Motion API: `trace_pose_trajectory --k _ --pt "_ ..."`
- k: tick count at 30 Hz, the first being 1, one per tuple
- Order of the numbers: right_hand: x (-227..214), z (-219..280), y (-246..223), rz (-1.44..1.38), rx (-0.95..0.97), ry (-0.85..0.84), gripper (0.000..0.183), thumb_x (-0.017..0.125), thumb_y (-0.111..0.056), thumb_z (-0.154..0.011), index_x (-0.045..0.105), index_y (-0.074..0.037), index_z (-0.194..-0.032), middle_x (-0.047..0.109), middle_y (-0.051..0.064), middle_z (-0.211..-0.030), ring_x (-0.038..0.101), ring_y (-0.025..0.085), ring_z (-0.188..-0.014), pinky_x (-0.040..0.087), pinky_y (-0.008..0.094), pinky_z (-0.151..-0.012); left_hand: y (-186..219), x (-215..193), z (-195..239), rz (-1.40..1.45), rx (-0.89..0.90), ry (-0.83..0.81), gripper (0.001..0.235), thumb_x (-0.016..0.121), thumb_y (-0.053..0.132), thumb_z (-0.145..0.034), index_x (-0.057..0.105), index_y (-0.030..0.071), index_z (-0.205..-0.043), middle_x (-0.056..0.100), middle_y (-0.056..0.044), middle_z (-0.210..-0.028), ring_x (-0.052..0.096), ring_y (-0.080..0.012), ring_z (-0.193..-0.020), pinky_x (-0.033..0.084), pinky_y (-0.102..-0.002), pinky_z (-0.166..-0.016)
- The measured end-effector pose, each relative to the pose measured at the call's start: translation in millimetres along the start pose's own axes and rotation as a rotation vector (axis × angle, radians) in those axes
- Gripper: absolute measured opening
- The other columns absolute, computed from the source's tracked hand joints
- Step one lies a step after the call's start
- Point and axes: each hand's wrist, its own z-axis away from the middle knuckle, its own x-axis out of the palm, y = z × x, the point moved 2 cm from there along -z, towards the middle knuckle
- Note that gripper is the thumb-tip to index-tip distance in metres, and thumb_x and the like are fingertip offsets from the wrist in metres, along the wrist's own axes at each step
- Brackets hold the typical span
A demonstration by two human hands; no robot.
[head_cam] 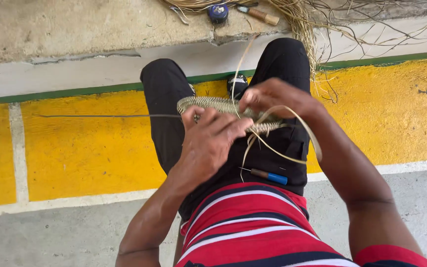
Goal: Weaving a circular base or mat using long strands of straw or grass.
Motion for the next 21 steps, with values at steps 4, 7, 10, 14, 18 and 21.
trace_pose_trajectory --k 4,7,10,14,18,21 --pt "30 9 -16 -0.185 -0.175 -0.148 0.032 0.055 -0.03 -0.107 0.071 -0.005 -0.095 0.056 -0.003 -0.07 0.049 0.009 -0.064 0.043 0.034 -0.055 11 -2 5 0.02 -0.025 -0.104 0.034 0.072 0.014 -0.096 0.071 0.02 -0.129 0.067 0.007 -0.108 0.056 -0.0152 -0.103 0.03 -0.042 -0.101" --pt "34 -6 -6 0.101 -0.325 0.071 0.039 0.058 -0.025 -0.106 0.058 -0.004 -0.073 0.046 0.001 -0.06 0.042 0.015 -0.056 0.038 0.039 -0.051 0 3 9 0.022 -0.017 -0.057 0.033 0.073 0.014 -0.094 0.072 0.021 -0.127 0.068 0.009 -0.105 0.056 -0.0143 -0.101 0.029 -0.042 -0.101" --pt "13 -63 23 0.582 -0.61 0.392 0.041 0.058 -0.022 -0.106 0.051 -0.006 -0.068 0.047 0.005 -0.059 0.046 0.019 -0.054 0.042 0.038 -0.053 -1 8 17 0.057 -0.025 -0.032 0.033 0.073 0.013 -0.094 0.072 0.021 -0.126 0.071 0.011 -0.106 0.056 -0.0133 -0.099 0.029 -0.041 -0.102" --pt "-21 -117 45 0.6 -0.266 0.574 0.045 0.054 -0.035 -0.111 0.062 -0.009 -0.074 0.056 0.005 -0.062 0.052 0.02 -0.054 0.043 0.038 -0.053 2 7 18 0.09 -0.029 0.007 0.033 0.075 0.014 -0.094 0.072 0.021 -0.125 0.073 0.009 -0.111 0.057 -0.0133 -0.099 0.029 -0.04 -0.103" --pt "4 -47 -3 0.205 0.125 -0.064 0.071 0.036 -0.054 -0.111 0.081 -0.006 -0.083 0.064 0.009 -0.061 0.061 0.016 -0.058 0.049 0.033 -0.057 -12 3 18 0.086 -0.07 0.021 0.034 0.074 0.013 -0.092 0.073 0.021 -0.125 0.072 0.009 -0.109 0.058 -0.0132 -0.1 0.028 -0.041 -0.105" --pt "34 -3 -10 -0.11 -0.114 -0.349 0.051 0.044 -0.046 -0.105 0.078 -0.009 -0.109 0.069 0.001 -0.074 0.063 0.01 -0.069 0.055 0.026 -0.065 -9 3 21 0.084 -0.083 -0.038 0.035 0.074 0.011 -0.092 0.074 0.021 -0.126 0.072 0.01 -0.106 0.058 -0.014 -0.099 0.029 -0.042 -0.105"
